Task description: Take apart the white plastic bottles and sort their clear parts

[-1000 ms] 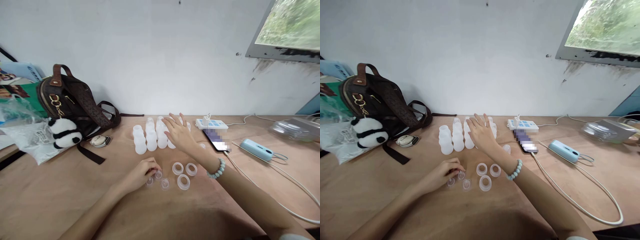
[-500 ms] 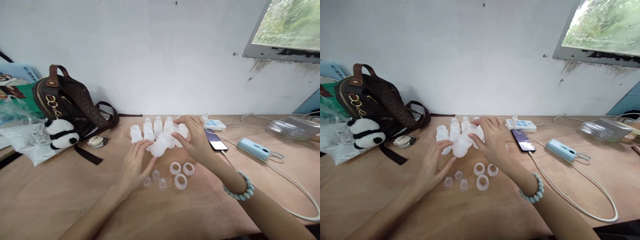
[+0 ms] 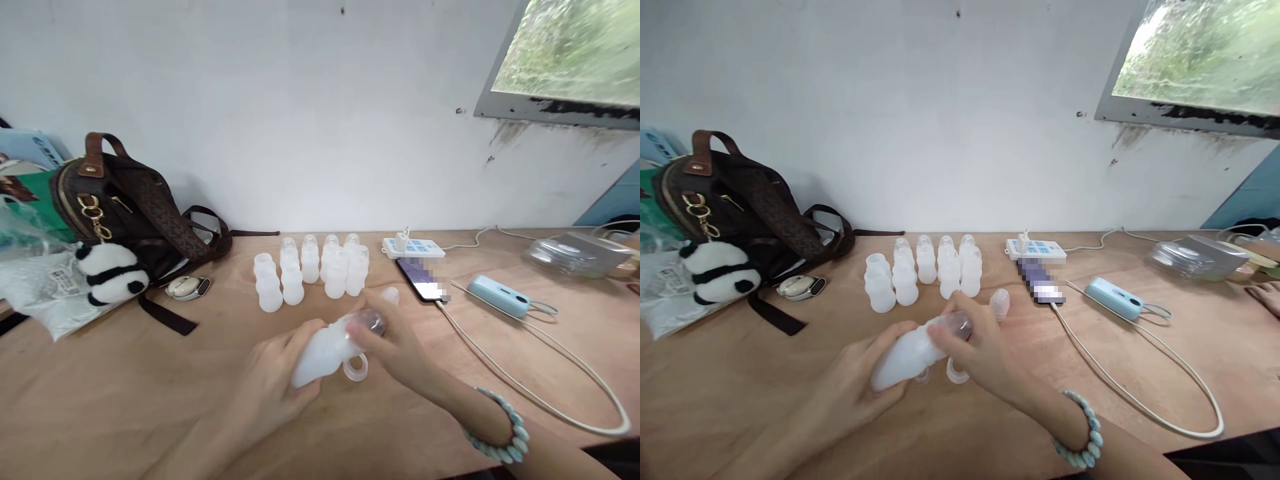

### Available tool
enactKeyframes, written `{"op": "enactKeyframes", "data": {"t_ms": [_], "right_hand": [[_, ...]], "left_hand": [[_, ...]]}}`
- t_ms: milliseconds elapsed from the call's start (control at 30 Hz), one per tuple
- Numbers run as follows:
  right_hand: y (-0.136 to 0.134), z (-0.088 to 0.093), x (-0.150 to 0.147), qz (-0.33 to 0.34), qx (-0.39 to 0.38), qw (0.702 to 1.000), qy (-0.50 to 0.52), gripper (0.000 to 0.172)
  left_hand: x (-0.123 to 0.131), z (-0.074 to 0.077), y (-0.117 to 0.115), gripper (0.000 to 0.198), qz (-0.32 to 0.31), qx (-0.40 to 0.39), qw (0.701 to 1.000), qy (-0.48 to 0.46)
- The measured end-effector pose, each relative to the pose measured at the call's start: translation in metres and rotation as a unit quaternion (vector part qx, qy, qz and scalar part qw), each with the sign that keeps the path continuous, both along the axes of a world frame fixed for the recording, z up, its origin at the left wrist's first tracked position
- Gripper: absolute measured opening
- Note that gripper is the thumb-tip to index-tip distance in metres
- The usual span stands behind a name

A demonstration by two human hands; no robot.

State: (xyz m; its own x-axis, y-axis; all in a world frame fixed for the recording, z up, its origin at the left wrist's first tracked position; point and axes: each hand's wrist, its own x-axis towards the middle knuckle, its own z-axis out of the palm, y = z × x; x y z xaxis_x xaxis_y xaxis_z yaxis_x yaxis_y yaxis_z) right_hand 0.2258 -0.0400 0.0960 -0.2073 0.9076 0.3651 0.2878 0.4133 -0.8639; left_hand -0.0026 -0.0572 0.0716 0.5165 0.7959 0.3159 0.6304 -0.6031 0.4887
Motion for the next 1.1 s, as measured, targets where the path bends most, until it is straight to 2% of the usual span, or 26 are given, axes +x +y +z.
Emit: {"op": "enactKeyframes", "data": {"t_ms": [67, 133, 200, 300, 367, 433, 500, 633, 733, 833, 900, 967, 1000, 1067, 1100], "right_hand": [[0.011, 0.016, 0.025, -0.128, 0.079, 0.988, 0.027, 0.027], [0.024, 0.031, 0.055, -0.263, 0.142, 0.954, -0.001, 0.023], [0.034, 0.040, 0.080, -0.313, 0.151, 0.932, -0.107, 0.021], [0.041, 0.032, 0.102, -0.289, 0.086, 0.901, -0.312, 0.023], [0.043, 0.017, 0.108, -0.263, 0.030, 0.861, -0.435, 0.019], [0.045, 0.000, 0.108, -0.225, -0.002, 0.826, -0.517, 0.015], [0.049, -0.017, 0.106, -0.187, -0.006, 0.813, -0.552, 0.018], [0.058, -0.033, 0.102, -0.156, 0.000, 0.820, -0.551, 0.020], [0.060, -0.027, 0.102, -0.167, 0.017, 0.830, -0.532, 0.033], [0.053, -0.009, 0.094, -0.228, 0.069, 0.872, -0.427, 0.026], [0.044, 0.002, 0.076, -0.223, 0.097, 0.915, -0.323, 0.019], [0.033, 0.008, 0.052, -0.124, 0.074, 0.963, -0.228, 0.021], [0.028, 0.007, 0.039, -0.059, 0.028, 0.978, -0.196, 0.024], [0.021, -0.001, 0.014, 0.054, -0.074, 0.988, -0.122, 0.030], [0.019, -0.007, 0.004, 0.088, -0.117, 0.986, -0.076, 0.033]], "left_hand": [[-0.011, -0.001, 0.001, 0.049, 0.042, -0.036, 0.998, -0.041], [-0.024, -0.001, 0.005, 0.044, 0.102, -0.049, 0.991, -0.072], [-0.034, 0.001, 0.009, 0.042, 0.142, -0.047, 0.985, -0.090], [-0.035, 0.005, 0.013, 0.043, 0.152, -0.039, 0.984, -0.088], [-0.031, 0.006, 0.014, 0.045, 0.152, -0.041, 0.985, -0.077], [-0.026, 0.005, 0.015, 0.048, 0.153, -0.049, 0.985, -0.061], [-0.020, 0.006, 0.017, 0.048, 0.149, -0.056, 0.986, -0.048], [-0.010, 0.008, 0.025, 0.042, 0.126, -0.057, 0.990, -0.040], [-0.005, 0.006, 0.031, 0.041, 0.119, -0.026, 0.992, -0.010], [-0.001, 0.004, 0.035, 0.044, 0.102, 0.031, 0.993, 0.045], [0.002, 0.003, 0.038, 0.046, 0.077, 0.074, 0.991, 0.077], [0.005, 0.001, 0.040, 0.047, 0.061, 0.127, 0.984, 0.108], [0.006, 0.000, 0.040, 0.048, 0.059, 0.159, 0.978, 0.124], [0.007, -0.003, 0.041, 0.049, 0.050, 0.226, 0.961, 0.153], [0.007, -0.006, 0.040, 0.051, 0.042, 0.259, 0.951, 0.165]]}}
